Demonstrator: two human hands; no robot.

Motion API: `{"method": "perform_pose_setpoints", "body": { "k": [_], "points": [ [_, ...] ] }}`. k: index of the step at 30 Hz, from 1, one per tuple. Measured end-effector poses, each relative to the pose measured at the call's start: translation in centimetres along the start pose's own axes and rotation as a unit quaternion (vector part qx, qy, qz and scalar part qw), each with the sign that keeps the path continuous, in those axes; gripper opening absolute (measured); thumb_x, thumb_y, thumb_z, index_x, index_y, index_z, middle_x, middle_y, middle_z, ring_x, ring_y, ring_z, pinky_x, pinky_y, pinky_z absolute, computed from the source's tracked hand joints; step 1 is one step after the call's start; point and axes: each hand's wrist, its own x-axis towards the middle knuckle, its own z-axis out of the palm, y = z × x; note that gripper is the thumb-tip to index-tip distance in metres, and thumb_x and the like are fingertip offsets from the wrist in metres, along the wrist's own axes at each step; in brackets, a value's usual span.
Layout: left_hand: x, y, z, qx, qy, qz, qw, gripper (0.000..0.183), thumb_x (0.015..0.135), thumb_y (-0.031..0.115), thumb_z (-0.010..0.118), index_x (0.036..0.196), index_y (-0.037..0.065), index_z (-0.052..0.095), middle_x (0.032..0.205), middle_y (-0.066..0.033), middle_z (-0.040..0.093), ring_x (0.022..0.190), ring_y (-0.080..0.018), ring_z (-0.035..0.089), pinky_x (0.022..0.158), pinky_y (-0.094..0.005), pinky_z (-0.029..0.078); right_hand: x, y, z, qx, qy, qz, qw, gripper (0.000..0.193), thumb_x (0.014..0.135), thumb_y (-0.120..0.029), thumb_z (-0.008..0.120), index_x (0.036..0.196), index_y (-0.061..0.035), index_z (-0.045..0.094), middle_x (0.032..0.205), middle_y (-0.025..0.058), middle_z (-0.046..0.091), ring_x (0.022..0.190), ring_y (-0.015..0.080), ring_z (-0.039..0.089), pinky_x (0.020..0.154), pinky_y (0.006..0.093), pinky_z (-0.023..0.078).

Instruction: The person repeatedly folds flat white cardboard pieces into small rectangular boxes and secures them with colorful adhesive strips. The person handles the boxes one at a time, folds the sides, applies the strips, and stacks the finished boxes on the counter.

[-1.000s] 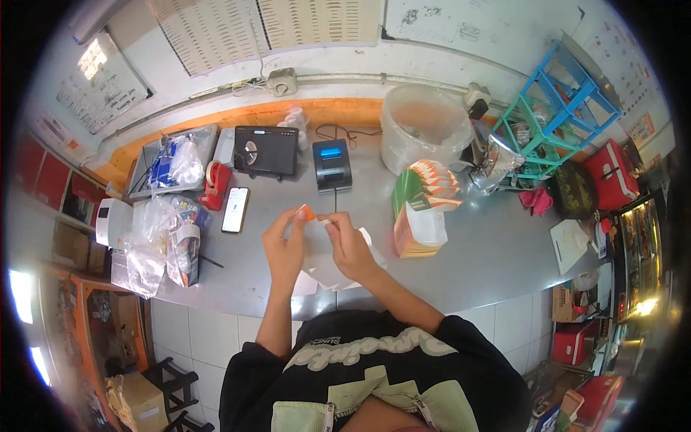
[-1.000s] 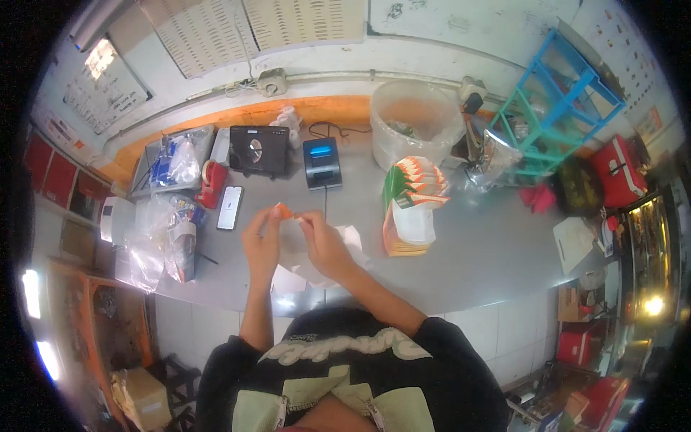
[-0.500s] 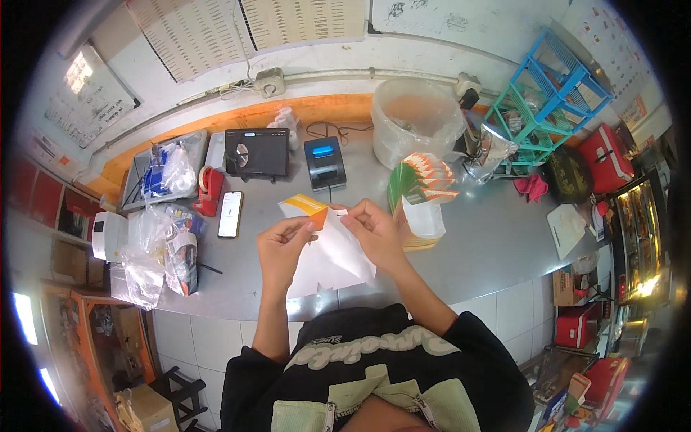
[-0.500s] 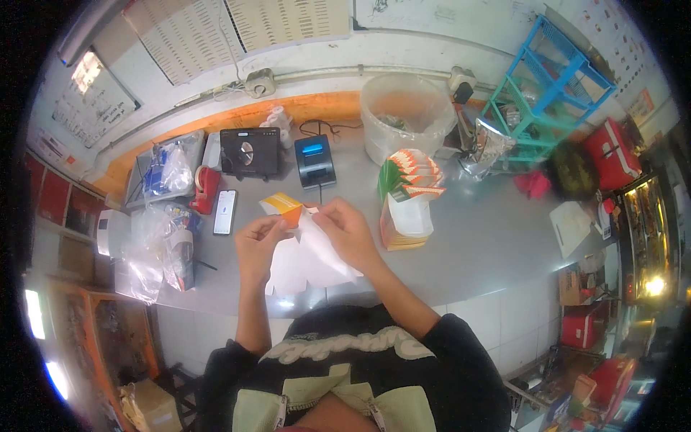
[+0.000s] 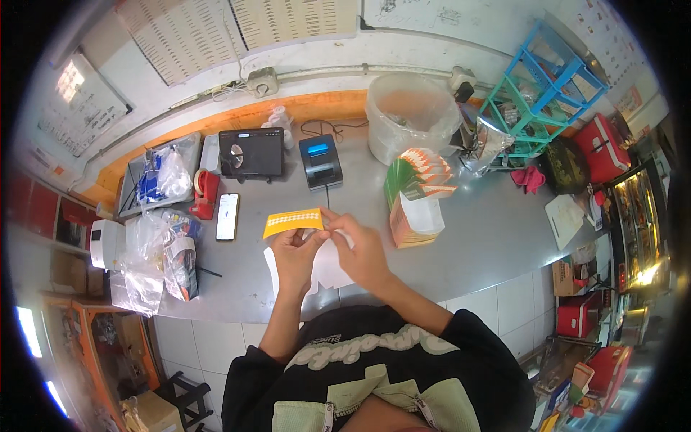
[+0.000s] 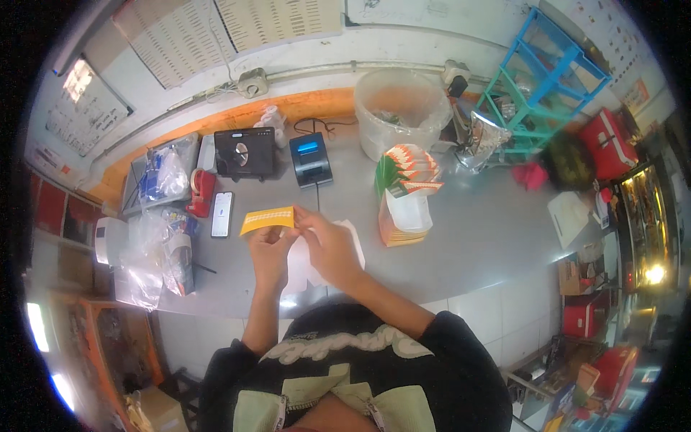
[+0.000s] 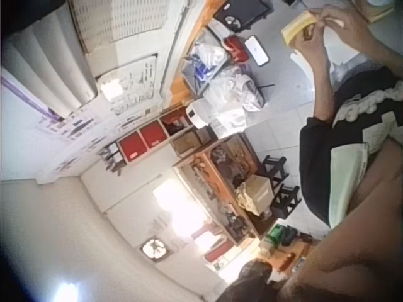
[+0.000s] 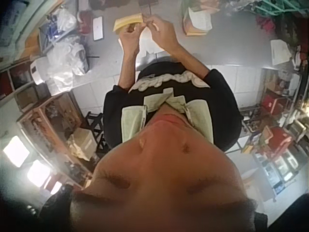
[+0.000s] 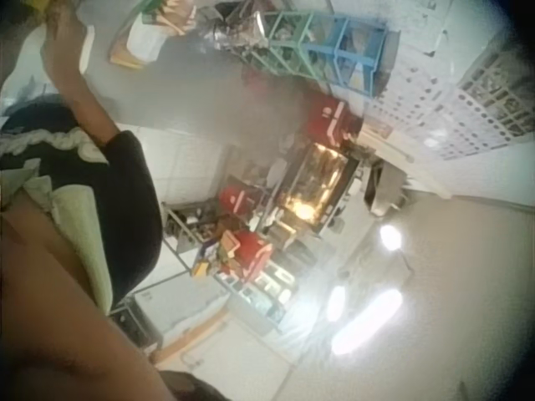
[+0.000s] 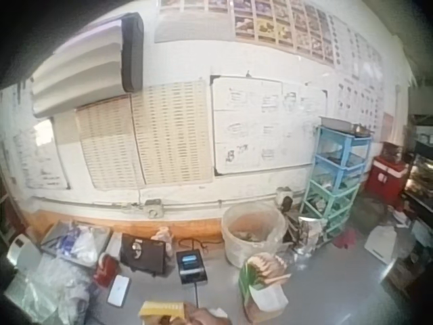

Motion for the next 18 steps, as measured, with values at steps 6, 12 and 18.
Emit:
{"method": "perform_pose_setpoints", "body": {
  "k": [6,12,18],
  "points": [
    [-0.1,-0.2,-0.5,0.148,-0.023,-0.013,0.989,0.012,0.09,-0.001,0.067,0.101,-0.005,0.07,0.086,-0.0031,0.068,0.078,-0.0082,0.06,0.071,-0.0224,0.048,-0.9,3.0,1.1,0.318,-0.054,0.097,0.942,0.032,0.099,0.0,0.055,0.127,-0.0001,0.041,0.13,0.0173,0.06,0.117,0.0183,0.06,0.098,0.0316,0.048],
    [-2.5,-3.5,-2.9,0.292,-0.222,-0.153,0.918,0.054,0.106,0.04,0.044,0.082,-0.002,0.067,0.06,-0.0067,0.063,0.057,-0.0118,0.058,0.055,-0.0273,0.047,1.1,3.4,-4.5,-0.014,-0.198,0.264,0.944,0.033,0.104,-0.013,0.045,0.132,0.0019,0.053,0.087,0.0115,0.067,0.075,0.0143,0.064,0.066,0.032,0.053],
    [-3.1,-11.2,-1.7,0.125,-0.147,-0.134,0.972,0.068,0.107,0.053,0.026,0.135,-0.003,0.052,0.109,-0.0091,0.067,0.102,-0.0215,0.063,0.1,-0.0426,0.045,-3.0,13.4,1.7,0.011,0.034,0.142,0.989,0.024,0.103,-0.017,0.043,0.112,0.0003,0.058,0.074,0.0073,0.062,0.062,0.014,0.059,0.056,0.0314,0.049]
  ]
}}
